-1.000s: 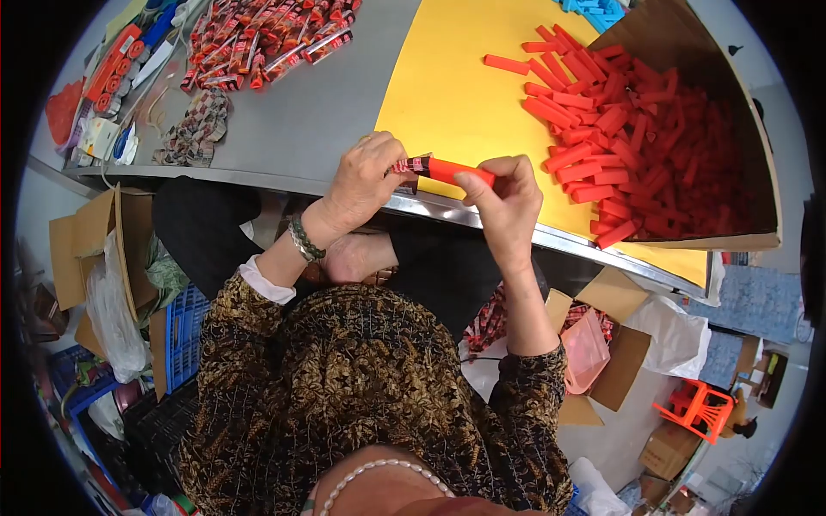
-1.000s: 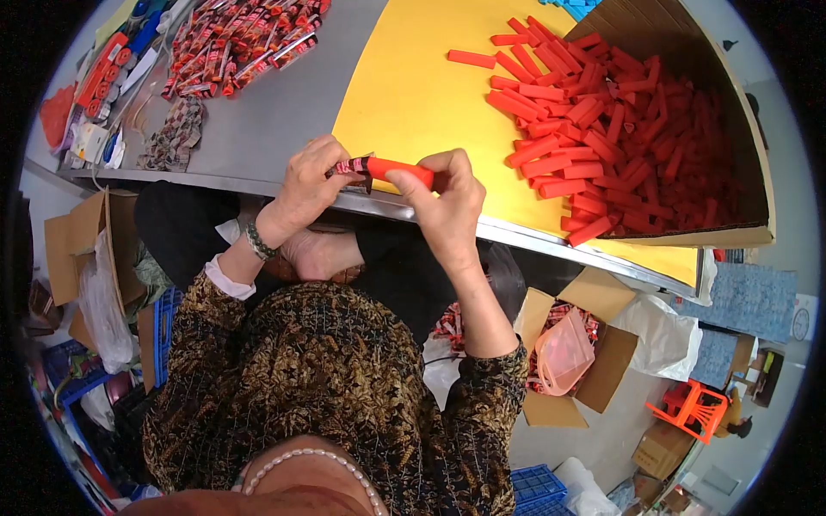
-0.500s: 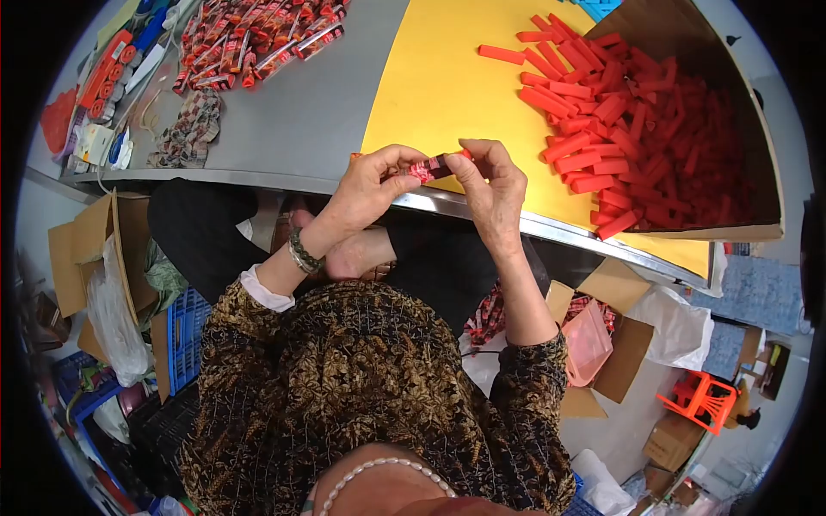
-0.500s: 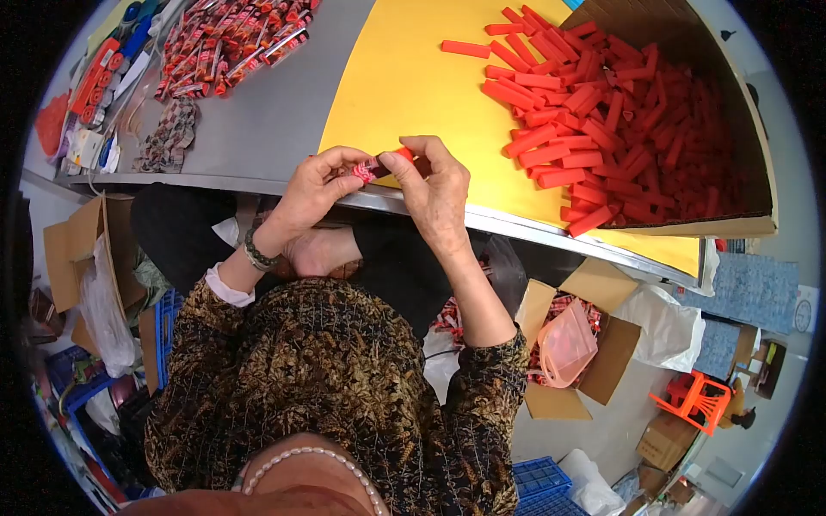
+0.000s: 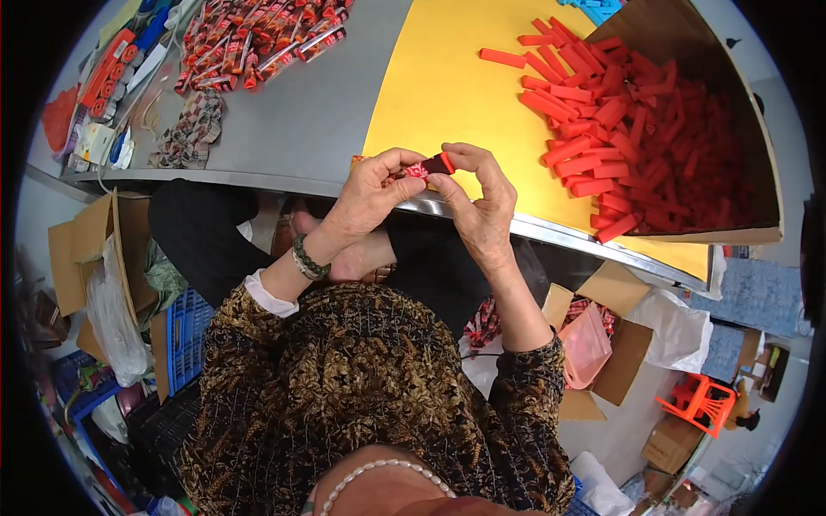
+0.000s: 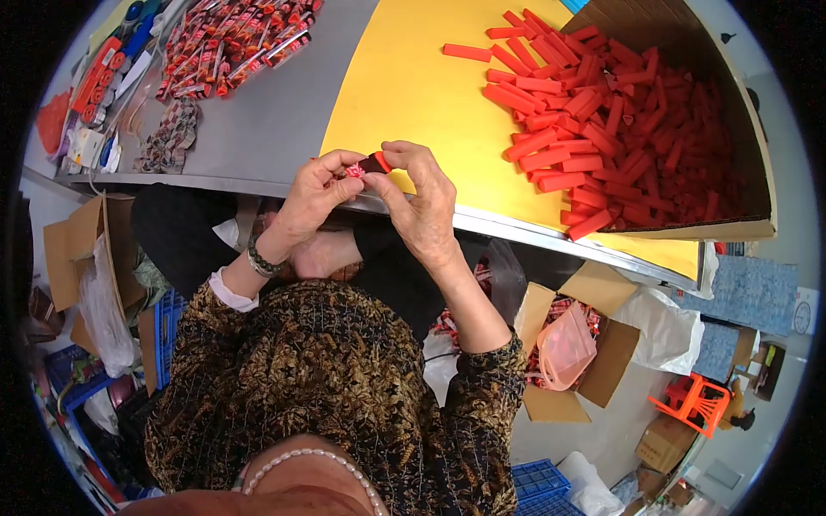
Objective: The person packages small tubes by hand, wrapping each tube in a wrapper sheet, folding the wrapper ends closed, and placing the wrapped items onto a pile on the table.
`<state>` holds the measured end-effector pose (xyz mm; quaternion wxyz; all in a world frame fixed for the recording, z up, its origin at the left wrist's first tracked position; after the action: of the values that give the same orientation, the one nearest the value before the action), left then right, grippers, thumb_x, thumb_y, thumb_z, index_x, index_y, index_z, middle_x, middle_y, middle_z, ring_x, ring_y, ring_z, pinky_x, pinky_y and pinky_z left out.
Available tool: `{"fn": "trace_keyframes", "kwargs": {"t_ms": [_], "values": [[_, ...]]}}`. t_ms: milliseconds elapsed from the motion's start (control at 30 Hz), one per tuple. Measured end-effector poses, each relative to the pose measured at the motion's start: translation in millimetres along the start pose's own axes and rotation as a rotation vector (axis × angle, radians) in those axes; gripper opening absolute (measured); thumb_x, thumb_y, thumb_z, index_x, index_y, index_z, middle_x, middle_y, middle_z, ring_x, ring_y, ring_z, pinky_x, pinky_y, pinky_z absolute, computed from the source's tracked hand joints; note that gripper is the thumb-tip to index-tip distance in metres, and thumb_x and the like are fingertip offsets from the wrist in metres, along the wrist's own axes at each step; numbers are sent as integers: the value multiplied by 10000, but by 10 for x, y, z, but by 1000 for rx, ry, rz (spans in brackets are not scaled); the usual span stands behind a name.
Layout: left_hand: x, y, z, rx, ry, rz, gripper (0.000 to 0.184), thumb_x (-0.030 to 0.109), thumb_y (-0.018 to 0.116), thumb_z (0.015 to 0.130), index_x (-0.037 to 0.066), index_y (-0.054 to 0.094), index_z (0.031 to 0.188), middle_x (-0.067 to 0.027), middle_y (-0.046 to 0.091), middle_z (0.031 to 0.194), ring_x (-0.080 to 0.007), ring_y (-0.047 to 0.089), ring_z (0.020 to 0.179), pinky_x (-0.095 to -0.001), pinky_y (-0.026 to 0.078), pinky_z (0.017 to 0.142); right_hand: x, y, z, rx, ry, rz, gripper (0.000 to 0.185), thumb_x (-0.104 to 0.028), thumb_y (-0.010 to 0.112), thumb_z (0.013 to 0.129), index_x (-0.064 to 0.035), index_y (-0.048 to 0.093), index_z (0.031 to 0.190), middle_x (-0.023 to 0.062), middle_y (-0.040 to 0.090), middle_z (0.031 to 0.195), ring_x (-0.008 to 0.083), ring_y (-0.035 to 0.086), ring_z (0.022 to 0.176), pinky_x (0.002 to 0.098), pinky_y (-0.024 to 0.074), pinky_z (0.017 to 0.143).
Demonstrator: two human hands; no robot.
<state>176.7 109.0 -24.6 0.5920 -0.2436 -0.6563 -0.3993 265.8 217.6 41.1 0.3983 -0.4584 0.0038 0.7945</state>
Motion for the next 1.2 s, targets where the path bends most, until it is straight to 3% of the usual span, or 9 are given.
{"fn": "trace_keyframes", "kwargs": {"t_ms": [500, 633, 733, 933, 1067, 1100, 1133, 1200], "values": [[-29, -39, 2, 34, -36, -77, 282, 134, 627, 929, -32, 592, 1153, 21, 603, 890, -21, 495, 728, -178, 433, 664, 6, 1, 27, 30, 7, -11, 278, -35, 754, 764, -9, 627, 1009, 142, 655, 1028, 259, 668, 895, 325, 525, 783], [-34, -146, 2, 42, -58, -71, 286, 140, 609, 934, 0, 579, 1182, -15, 655, 934, -35, 534, 762, -178, 444, 691, 71, -11, 16, 0, 188, 74, 275, -32, 732, 782, -5, 624, 1033, 151, 646, 1060, 272, 657, 942, 330, 516, 803], [24, -131, -8, 83, -92, -43, 243, 119, 615, 930, -11, 609, 1134, 26, 611, 864, -24, 512, 721, -180, 445, 662, -11, 50, 61, -44, -5, -48, 251, -21, 725, 785, 2, 633, 1017, 158, 644, 1067, 272, 655, 954, 338, 514, 817], [-22, -176, 13, 41, -53, -126, 225, 85, 615, 918, -30, 601, 1112, -12, 633, 923, -69, 595, 819, -217, 499, 726, 85, 182, 21, -62, 44, 2, 245, 8, 697, 795, 9, 640, 1033, 179, 652, 1049, 275, 658, 940, 333, 516, 819], [34, -534, 130, 108, 1, 120, 198, 72, 624, 903, -30, 622, 1072, -35, 652, 907, -87, 607, 786, -230, 507, 707, 108, 158, -3, -66, 136, 8, 227, 27, 671, 811, 12, 635, 1035, 157, 651, 1020, 227, 662, 851, 317, 524, 752], [114, -746, 192, 174, 30, 374, 203, 108, 647, 884, -9, 637, 1050, -68, 679, 879, -104, 617, 736, -258, 509, 668, 137, 147, -14, -71, 130, 2, 226, 26, 670, 812, 11, 634, 1035, 153, 650, 1016, 220, 661, 838, 314, 523, 744], [260, -949, 282, 235, 31, 609, 192, 86, 668, 849, -9, 644, 1014, -35, 672, 900, -62, 594, 815, -240, 500, 718, 167, 136, -26, -76, 125, -4, 225, 26, 669, 813, 11, 634, 1035, 149, 650, 1012, 213, 660, 826, 312, 523, 736], [675, -1357, 479, 341, 189, 983, 249, 141, 683, 827, 12, 642, 1035, -77, 686, 903, -170, 635, 767, -316, 501, 683, 204, 150, -52, -110, 108, -1, 201, 23, 662, 821, 15, 635, 1020, 146, 657, 1016, 217, 657, 830, 306, 522, 748]]}}
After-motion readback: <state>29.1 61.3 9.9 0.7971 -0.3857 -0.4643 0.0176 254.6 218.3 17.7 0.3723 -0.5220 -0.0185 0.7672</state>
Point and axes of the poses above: each hand's wrist, its own z-axis towards the middle knuckle, its own y-axis out of the palm, x = y × z, the point moved 8 cm from there along z, towards the middle knuckle
